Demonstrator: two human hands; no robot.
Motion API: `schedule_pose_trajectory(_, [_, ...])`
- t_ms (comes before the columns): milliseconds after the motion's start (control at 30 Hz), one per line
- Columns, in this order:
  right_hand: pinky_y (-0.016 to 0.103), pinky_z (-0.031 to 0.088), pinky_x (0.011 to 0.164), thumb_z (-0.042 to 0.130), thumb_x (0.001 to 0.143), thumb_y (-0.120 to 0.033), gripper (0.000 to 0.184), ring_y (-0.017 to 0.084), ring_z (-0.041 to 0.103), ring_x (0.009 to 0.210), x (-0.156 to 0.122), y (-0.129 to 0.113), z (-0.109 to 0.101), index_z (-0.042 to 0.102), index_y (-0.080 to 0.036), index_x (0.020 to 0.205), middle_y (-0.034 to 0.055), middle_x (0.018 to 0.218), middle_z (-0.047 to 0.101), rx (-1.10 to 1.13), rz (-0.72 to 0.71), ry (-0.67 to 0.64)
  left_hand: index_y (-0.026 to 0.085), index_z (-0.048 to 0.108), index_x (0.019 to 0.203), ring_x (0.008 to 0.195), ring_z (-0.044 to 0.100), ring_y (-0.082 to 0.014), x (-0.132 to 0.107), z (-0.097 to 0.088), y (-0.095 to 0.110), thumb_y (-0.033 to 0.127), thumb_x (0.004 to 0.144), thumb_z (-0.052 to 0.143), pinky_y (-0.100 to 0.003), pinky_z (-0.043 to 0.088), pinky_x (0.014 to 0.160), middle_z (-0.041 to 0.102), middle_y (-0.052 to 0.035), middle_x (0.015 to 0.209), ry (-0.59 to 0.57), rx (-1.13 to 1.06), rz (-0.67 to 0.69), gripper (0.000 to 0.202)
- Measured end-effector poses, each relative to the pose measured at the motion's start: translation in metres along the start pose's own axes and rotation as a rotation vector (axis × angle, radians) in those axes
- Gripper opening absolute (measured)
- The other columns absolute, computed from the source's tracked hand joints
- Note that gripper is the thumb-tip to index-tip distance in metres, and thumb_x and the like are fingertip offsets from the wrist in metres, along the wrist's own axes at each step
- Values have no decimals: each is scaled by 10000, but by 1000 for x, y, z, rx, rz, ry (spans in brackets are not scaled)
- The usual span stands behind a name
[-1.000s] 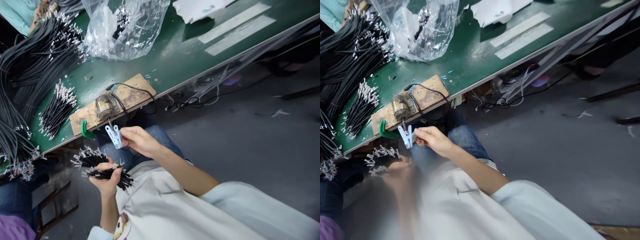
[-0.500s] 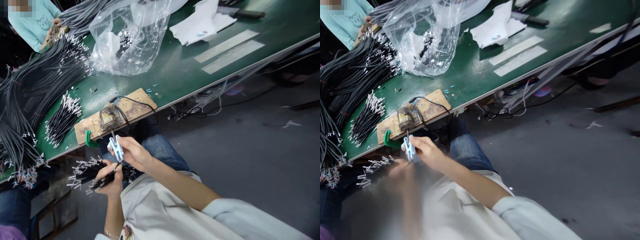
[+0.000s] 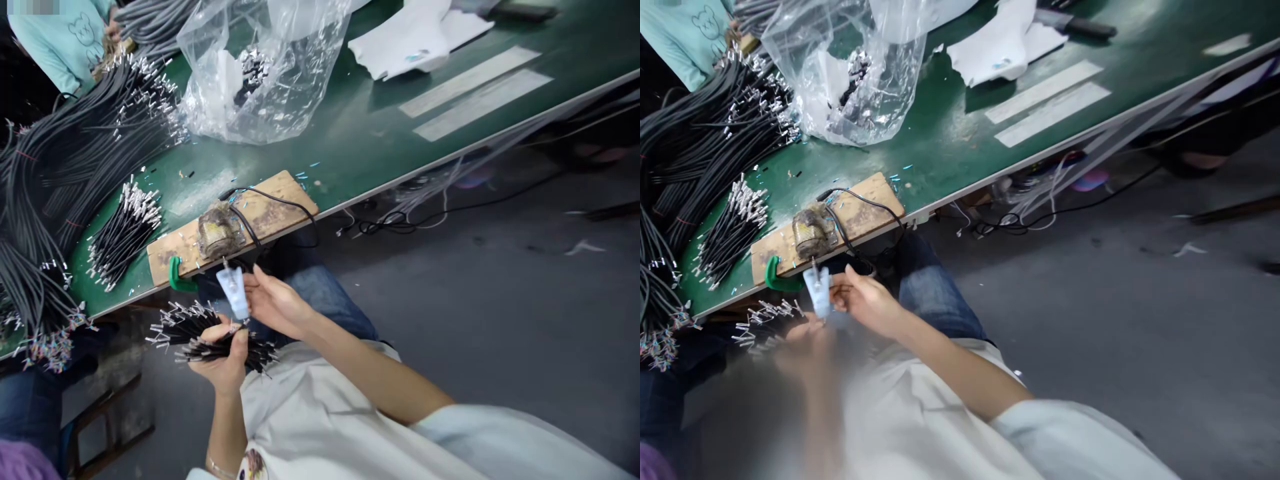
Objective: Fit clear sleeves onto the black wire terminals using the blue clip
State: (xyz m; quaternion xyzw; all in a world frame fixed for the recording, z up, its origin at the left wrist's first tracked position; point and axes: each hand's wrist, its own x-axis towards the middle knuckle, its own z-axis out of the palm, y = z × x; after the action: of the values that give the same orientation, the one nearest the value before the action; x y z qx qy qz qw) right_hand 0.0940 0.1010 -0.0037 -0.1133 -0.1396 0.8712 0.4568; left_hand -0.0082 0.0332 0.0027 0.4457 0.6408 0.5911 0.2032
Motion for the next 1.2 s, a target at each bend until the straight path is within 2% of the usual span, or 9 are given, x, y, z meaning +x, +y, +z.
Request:
schedule_pose_trajectory(167, [240, 353, 537, 673, 708, -501, 362, 98, 439, 549, -21, -2, -18, 654, -142, 736, 6, 607, 543, -287, -201, 118, 208, 604, 556, 559, 596, -145, -12, -3, 1, 309, 564, 723, -326, 517, 648, 610, 22, 529, -20, -80, -40, 157])
schedule_pose_trajectory(367, [234, 342, 492, 730, 672, -348, 227, 94, 414, 528, -48, 1, -11, 637, -159, 757, -6, 614, 532, -790, -437, 67, 184, 672, 616, 324, 445, -61, -17, -2, 19, 159, 582, 703, -187, 384, 346, 572, 52, 448, -138, -97, -289, 52])
schedule_pose_trajectory(467, [219, 336, 455, 688, 705, -287, 147, 84, 410, 497, -49, 4, -6, 632, -151, 714, 2, 604, 556, -881, -349, 82, 162, 698, 808, 318, 432, -71, -22, -1, 23, 198, 619, 704, -189, 385, 336, 515, 64, 398, -235, -58, -398, 193])
schedule_pose_trajectory(567, [220, 393, 478, 652, 722, -336, 203, 98, 491, 516, -43, 9, -8, 601, -145, 675, 13, 610, 579, -764, -160, 127, 179, 664, 937, 316, 438, -74, -30, -2, 19, 231, 642, 711, -188, 394, 346, 506, 77, 404, -200, -40, -396, 303])
schedule_pose_trajectory(667, [224, 399, 478, 696, 659, -409, 292, 94, 491, 483, -35, 13, -14, 570, -146, 673, -12, 561, 551, -645, -57, 112, 179, 678, 787, 322, 444, -70, -34, -6, 13, 276, 632, 715, -198, 397, 346, 597, 30, 500, -209, -91, -427, 186])
schedule_pose_trajectory(800, [223, 356, 473, 743, 584, -448, 369, 76, 430, 463, -24, 15, -20, 527, -149, 600, -42, 510, 480, -665, -70, 110, 158, 686, 600, 322, 437, -70, -32, -12, 10, 249, 630, 695, -212, 382, 332, 636, -23, 547, -369, -117, -510, 96])
schedule_pose_trajectory(933, [252, 371, 532, 611, 757, -402, 290, 110, 464, 548, -22, 14, -18, 571, -148, 622, -4, 580, 516, -893, -266, 129, 155, 725, 619, 330, 426, -78, -26, -14, 15, 216, 622, 694, -200, 380, 346, 504, 26, 376, -376, 8, -492, 69])
schedule_pose_trajectory(1067, [301, 417, 648, 531, 848, -272, 178, 160, 513, 714, -33, 8, -9, 617, -157, 744, 52, 741, 578, -1228, -688, 228, 150, 731, 600, 482, 553, -118, -22, -11, 18, 195, 608, 696, -222, 475, 481, 656, -24, 536, -318, 165, -423, 57])
schedule_pose_trajectory(1200, [319, 426, 649, 657, 781, -296, 160, 178, 488, 725, -46, 5, 1, 623, -152, 720, 56, 720, 587, -1413, -672, -6, 153, 715, 590, 572, 596, -167, -22, -11, 14, 138, 599, 657, -268, 490, 552, 669, -21, 588, -366, 142, -363, 60])
